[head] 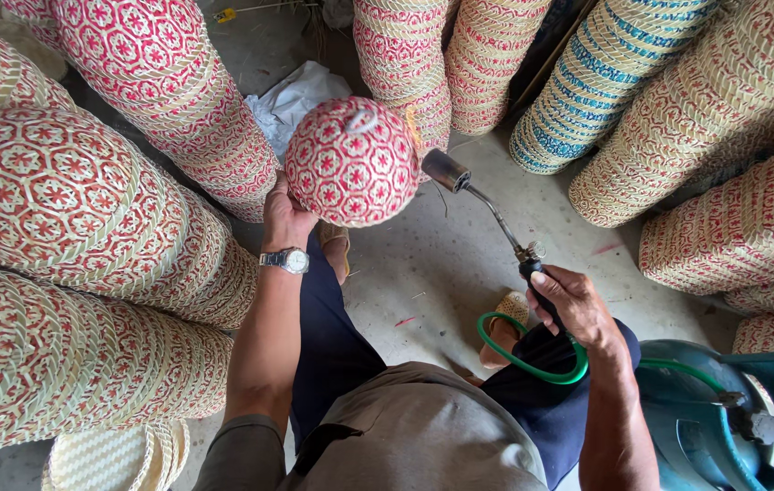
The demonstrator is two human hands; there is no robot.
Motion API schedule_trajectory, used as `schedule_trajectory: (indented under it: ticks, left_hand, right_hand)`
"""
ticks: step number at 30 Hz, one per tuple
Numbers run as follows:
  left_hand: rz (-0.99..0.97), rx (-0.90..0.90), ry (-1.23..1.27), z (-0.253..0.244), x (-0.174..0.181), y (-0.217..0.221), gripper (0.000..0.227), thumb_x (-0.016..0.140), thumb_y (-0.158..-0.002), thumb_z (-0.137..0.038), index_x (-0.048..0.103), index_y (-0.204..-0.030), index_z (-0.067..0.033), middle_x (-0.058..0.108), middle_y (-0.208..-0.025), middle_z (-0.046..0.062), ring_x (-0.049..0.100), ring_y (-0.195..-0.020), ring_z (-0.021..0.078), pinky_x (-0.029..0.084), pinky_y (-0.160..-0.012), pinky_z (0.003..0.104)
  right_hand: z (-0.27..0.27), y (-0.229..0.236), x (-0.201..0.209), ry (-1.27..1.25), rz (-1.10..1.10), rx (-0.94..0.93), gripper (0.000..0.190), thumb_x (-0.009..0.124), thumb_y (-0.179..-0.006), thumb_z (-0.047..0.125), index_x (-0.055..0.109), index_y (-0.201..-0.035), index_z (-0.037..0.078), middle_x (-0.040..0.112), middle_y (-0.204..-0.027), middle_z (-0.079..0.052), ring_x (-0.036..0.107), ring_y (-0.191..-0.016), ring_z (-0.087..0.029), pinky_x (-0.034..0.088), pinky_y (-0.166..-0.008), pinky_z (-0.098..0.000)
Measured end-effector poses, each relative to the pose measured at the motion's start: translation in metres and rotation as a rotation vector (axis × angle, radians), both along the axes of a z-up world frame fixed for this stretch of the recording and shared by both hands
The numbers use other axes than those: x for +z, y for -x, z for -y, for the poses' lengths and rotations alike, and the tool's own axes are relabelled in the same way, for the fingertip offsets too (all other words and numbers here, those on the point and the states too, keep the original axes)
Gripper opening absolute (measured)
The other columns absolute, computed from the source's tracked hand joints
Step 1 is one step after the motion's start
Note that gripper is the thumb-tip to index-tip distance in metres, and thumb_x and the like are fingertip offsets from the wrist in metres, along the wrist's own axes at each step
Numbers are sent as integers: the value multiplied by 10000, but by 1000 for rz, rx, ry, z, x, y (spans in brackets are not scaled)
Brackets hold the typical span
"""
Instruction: The person uses a blowtorch to apply heat to the surface of woven baskets, rotating each basket to treat all sides. The person handles multiple baskets one at a time, placing finished ones aside.
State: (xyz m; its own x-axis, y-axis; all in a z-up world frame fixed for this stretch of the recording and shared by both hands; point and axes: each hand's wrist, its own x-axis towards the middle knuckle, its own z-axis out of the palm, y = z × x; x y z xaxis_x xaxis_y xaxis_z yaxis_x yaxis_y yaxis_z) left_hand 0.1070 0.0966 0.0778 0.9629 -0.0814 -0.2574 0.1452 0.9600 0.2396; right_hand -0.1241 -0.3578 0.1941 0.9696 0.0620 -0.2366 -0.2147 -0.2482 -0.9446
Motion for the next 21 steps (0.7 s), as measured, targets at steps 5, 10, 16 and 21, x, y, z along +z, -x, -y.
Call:
schedule_trajectory:
  ticks: [5,10,16,21]
  left_hand:
    - [-37,98,40,9,6,-9,535,355,-1070,-399,513,-1445,-52,585,-1451,169,583,-1308,370,474,-1088,630]
    - [-59,350,-273,36,19,-6,496,437,-1057,-371,545,-1400,-30,582,-1453,150,601,-1308,314,540,-1075,493]
    - [215,581,-751,55,35,13,318,635,-1050,-245,703,-1215,18,717,-1143,86,665,-1002,155,561,-870,303]
    - [526,469,-1161,46,40,28,275,655,-1073,-252,736,-1048,10,661,-850,-42,512,-793,44,436,-717,234]
  right_hand:
    - [-19,15,-9,39,-74,46,401,566,-1025,309,651,-785,-1,545,-559,-35,459,-428,-104,375,-405,-278]
    - [-37,15,-8,-80,-6,150,376,558,-1014,302,652,-790,15,608,-641,1,485,-458,-87,406,-404,-280]
    - [-37,3,7,15,-1,137,388,573,-1011,313,654,-781,12,582,-593,-26,499,-434,-101,403,-410,-285]
    - [-25,-10,10,-11,-12,144,398,573,-1030,327,655,-795,17,526,-560,-28,470,-448,-96,393,-426,-278]
